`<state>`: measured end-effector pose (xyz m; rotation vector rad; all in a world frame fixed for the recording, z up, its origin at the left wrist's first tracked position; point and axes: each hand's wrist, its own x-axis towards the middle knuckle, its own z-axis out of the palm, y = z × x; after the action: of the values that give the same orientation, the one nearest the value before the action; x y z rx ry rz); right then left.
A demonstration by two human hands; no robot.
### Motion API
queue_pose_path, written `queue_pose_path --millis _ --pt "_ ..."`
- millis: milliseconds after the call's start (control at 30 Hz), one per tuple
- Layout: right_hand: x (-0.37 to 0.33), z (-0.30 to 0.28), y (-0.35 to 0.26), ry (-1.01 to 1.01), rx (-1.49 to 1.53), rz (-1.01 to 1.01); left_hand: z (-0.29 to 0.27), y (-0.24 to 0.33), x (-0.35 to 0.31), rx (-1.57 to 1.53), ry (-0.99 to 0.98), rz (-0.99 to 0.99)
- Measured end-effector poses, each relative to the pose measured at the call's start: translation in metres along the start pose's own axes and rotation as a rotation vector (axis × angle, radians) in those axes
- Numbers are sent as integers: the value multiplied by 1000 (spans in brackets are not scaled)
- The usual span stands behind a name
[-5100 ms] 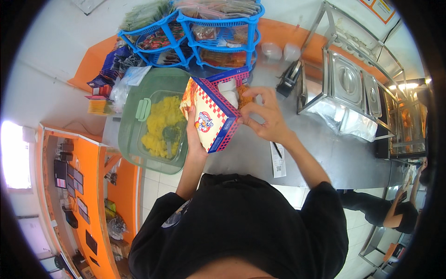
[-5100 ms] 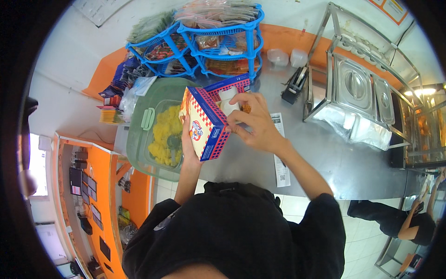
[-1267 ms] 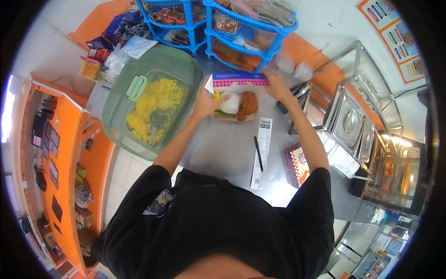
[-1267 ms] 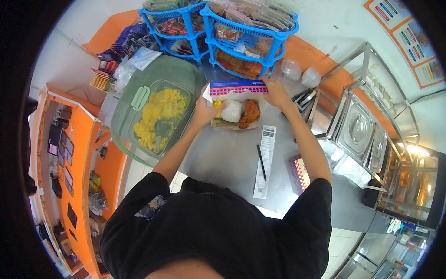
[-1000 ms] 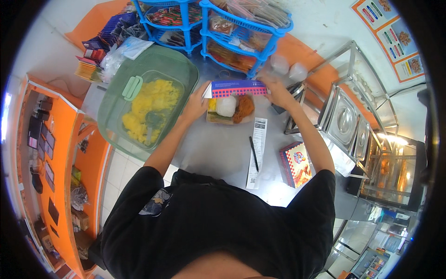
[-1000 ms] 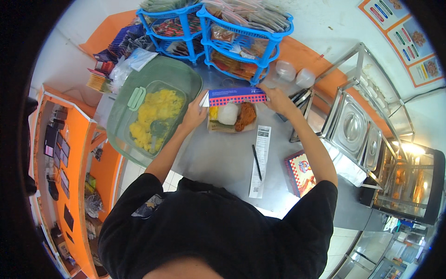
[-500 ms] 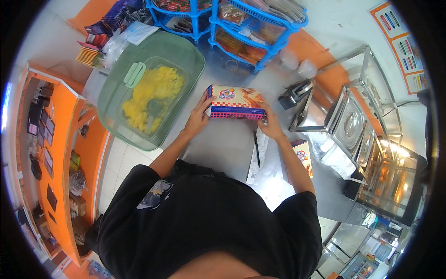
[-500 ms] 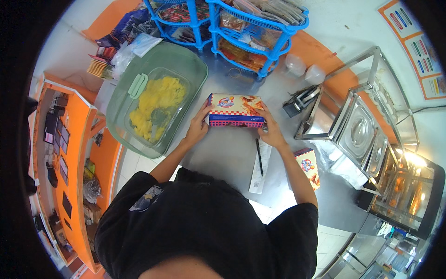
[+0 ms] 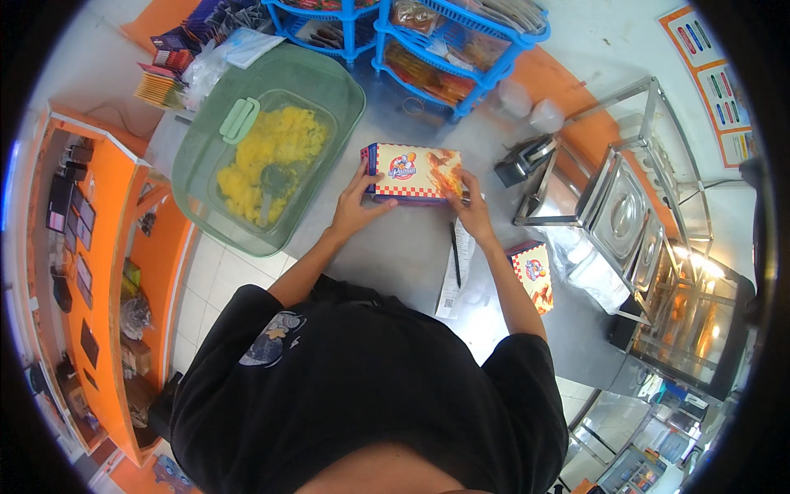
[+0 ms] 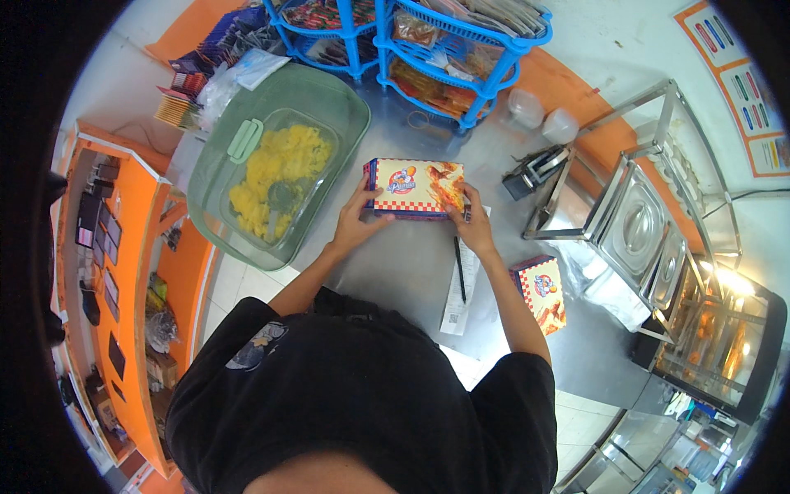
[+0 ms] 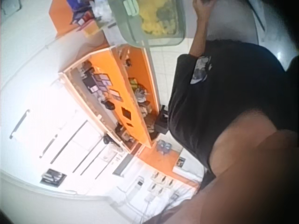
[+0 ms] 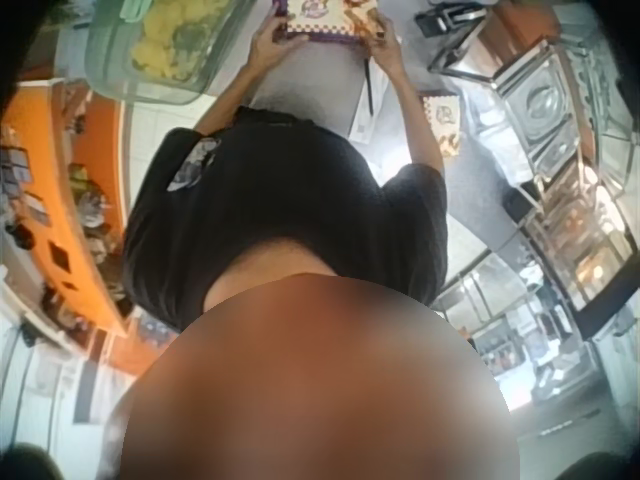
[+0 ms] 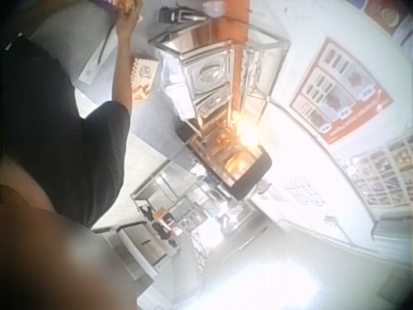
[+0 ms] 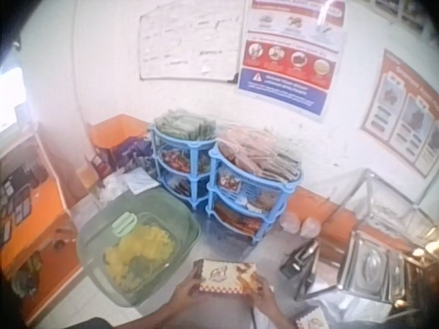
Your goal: The person assembles a takeout meal by scooping yellow food into a box, adding white buns, and writing on a receipt. They then close the box and place it on the counter.
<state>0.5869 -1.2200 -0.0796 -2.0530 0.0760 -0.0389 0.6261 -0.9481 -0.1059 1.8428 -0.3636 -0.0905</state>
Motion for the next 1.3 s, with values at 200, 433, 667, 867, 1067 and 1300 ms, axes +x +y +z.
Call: queue_pose_path --millis 200,433,667,867,1067,1300 --pt "-3 8 -3 38 -380 -190 -1 21 7 107 57 -106" --pt "8 36 -16 58 -694 -462 -12 30 21 471 -114 -145" --pt "20 44 0 208 -816 -669 -7 26 40 105 -106 -257" --pt "19 54 9 272 -773 -676 -3 13 40 80 -74 -318" --pt "11 59 -3 183 -736 -520 9 -24 50 353 -78 -193" --pt "2 47 -26 25 -677 -401 9 -14 64 -234 -148 -331"
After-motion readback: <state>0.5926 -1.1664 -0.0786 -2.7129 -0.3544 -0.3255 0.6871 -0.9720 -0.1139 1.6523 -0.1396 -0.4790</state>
